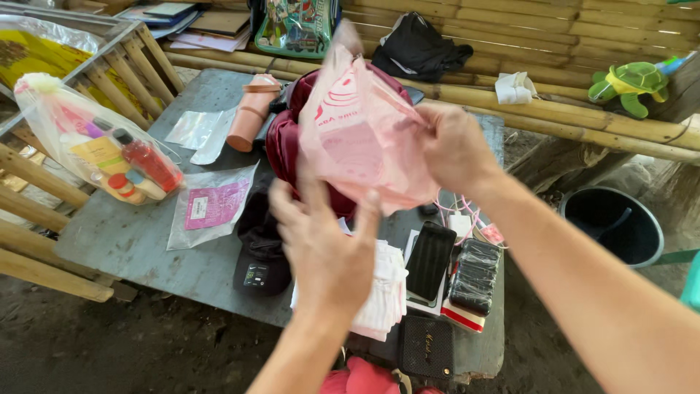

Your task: The person unpacks a maroon backpack, removes folded clothes and toiletries, then repacks them into a clear drawstring bag and a pink plastic bag. They fold a white cloth and place it on the table, then place the packed bags and other items back into the backpack.

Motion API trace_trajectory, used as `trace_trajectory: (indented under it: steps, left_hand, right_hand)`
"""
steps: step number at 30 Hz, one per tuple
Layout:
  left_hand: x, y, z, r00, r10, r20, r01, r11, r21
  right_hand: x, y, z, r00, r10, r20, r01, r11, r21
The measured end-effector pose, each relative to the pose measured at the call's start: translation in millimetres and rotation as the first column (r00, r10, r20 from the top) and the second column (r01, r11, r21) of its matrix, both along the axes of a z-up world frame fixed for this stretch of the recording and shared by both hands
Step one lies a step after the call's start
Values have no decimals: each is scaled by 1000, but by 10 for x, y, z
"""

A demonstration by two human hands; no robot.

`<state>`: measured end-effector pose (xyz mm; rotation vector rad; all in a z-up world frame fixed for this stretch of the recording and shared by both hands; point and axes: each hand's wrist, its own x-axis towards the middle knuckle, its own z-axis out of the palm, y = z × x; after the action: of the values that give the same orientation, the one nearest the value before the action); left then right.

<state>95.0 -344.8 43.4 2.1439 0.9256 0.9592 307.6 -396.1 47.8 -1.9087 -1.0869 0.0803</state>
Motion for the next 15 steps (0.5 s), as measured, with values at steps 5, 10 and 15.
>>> trace_trajectory:
  steps: [5,10,15]
  left_hand:
    - [253,721,206,996,41,-81,-30,991,129]
    - [735,1008,394,999,-26,-46,41,936,349]
    - [879,1184,723,981,-190,-31,178,840,513]
  right_hand:
    - [259,15,385,980,90,177,-71,991,-112]
    - [362,98,728,831,124,542,-137,990,-16]
    - [241,199,958,713,186,676,-335,937,96]
